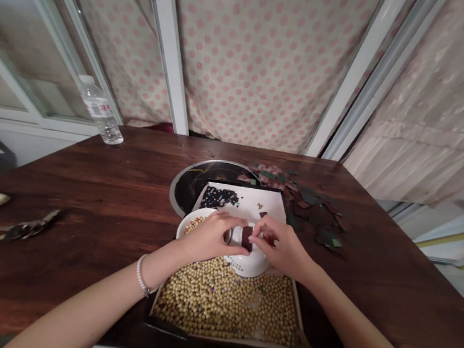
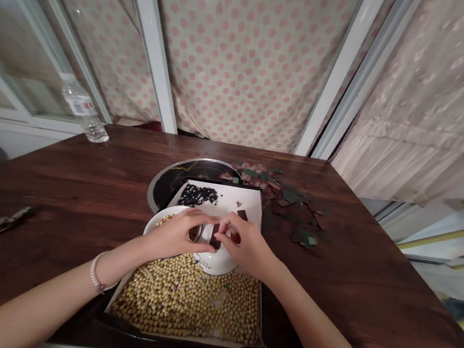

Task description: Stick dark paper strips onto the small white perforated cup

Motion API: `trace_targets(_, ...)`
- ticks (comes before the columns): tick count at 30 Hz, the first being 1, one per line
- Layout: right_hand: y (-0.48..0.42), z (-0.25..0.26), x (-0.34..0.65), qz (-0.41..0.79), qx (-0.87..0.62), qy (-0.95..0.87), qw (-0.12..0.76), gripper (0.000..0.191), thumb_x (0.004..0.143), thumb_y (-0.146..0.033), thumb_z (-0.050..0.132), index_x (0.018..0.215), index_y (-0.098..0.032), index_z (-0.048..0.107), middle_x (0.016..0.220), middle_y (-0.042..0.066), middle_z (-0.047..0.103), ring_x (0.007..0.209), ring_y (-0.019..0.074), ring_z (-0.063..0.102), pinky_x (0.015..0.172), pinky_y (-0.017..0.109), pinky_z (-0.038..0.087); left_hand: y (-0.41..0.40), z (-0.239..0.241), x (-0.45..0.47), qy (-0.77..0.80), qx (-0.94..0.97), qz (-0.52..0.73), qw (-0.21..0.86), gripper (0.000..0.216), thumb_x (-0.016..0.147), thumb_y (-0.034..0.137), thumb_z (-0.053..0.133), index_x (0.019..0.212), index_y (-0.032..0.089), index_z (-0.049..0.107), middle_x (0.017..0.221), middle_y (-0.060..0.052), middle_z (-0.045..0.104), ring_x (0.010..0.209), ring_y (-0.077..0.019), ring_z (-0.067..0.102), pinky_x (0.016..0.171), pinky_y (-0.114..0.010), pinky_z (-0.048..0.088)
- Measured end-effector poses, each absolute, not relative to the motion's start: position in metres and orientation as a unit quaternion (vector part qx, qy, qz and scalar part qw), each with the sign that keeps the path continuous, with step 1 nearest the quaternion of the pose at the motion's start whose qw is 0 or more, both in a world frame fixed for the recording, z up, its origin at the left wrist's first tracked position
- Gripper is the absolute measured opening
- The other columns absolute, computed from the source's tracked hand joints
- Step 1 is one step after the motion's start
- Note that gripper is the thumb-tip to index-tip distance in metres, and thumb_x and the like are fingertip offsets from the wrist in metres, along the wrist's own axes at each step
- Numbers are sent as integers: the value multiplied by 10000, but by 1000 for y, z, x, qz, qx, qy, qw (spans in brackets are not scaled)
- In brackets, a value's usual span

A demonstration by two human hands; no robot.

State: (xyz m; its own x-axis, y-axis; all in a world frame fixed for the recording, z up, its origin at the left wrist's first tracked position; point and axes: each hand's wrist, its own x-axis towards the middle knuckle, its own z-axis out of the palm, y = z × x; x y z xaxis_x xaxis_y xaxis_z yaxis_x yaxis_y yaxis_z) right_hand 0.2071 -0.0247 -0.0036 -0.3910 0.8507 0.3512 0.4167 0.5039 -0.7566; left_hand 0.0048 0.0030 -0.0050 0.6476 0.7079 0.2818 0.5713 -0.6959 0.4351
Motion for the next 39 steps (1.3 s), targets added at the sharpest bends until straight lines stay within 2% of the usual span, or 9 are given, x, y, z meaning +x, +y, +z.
trace_targets(5, -33, 2, 211, 309, -359, -823, 313, 100, 855, -275, 551, 818, -190, 588, 544, -64, 493, 490, 79, 412, 501, 208, 310, 3, -8, 4, 358, 895, 219, 150, 532, 709, 460, 717, 1164, 210, 601, 1081, -87, 657, 1041, -290, 567, 908, -460, 445)
trace_targets(8, -41, 2, 206, 283, -308, -878, 233, 122, 850, -239, 555, 788, -195, 649, 555, -50, 543, 507, 73, 447, 524, 210, 310, 3, -8, 3, 356, 897, 219, 143, 517, 719, 412, 718, 1184, 227, 588, 1097, -77, 656, 1059, -294, 557, 904, -466, 453)
trace_targets(12, -48, 0, 197, 151, -300, -931, 139, 188, 818, -108, 517, 689, -189, 626, 576, -37, 589, 518, 76, 446, 509, 248, 230, 1, -9, 3, 360, 896, 219, 139, 538, 707, 442, 729, 1174, 213, 590, 1098, -82, 660, 1074, -304, 551, 912, -477, 450)
trace_targets(15, -50, -4, 191, 60, -291, -950, 90, 170, 838, -113, 524, 696, -172, 597, 639, -19, 641, 538, 86, 479, 491, 279, 164, 0, -9, 4, 360, 895, 222, 144, 550, 704, 461, 730, 1172, 211, 586, 1108, -81, 655, 1080, -297, 551, 922, -467, 448)
trace_targets(19, -51, -13, 187, 8, -263, -962, 68, 131, 861, -147, 546, 743, -176, 593, 684, -13, 672, 572, 105, 538, 481, 297, 138, -3, -6, 4, 363, 894, 217, 151, 552, 708, 447, 731, 1183, 208, 580, 1124, -83, 651, 1062, -291, 564, 920, -456, 453)
trace_targets(25, -52, -22, 180, -27, -245, -965, 93, 130, 832, -125, 558, 717, -177, 591, 623, -13, 652, 509, 110, 523, 459, 299, 138, -5, -4, 4, 371, 892, 211, 152, 586, 678, 432, 760, 1187, 202, 584, 1116, -97, 656, 1058, -302, 566, 915, -467, 455)
trace_targets(29, -47, -13, 188, 62, -323, -918, 223, 159, 845, -163, 521, 744, -179, 642, 547, -33, 586, 455, 82, 452, 457, 249, 227, -4, -4, 2, 370, 890, 216, 159, 505, 730, 408, 718, 1182, 222, 592, 1124, -85, 657, 1063, -294, 567, 916, -462, 454)
trace_targets(33, -31, -6, 202, 208, -454, -793, 348, 130, 797, -221, 565, 801, -179, 688, 453, -75, 400, 425, 72, 359, 449, 206, 261, -4, -3, 3, 365, 893, 217, 150, 574, 685, 461, 743, 1177, 206, 596, 1068, -86, 677, 1021, -294, 588, 908, -456, 455)
trace_targets(39, -17, -17, 203, 277, -485, -758, 338, 133, 742, -212, 583, 729, -162, 706, 458, -66, 362, 446, 82, 335, 452, 213, 239, -2, -6, 3, 361, 891, 233, 147, 557, 665, 471, 753, 1133, 201, 616, 1049, -87, 686, 993, -299, 602, 865, -462, 476)
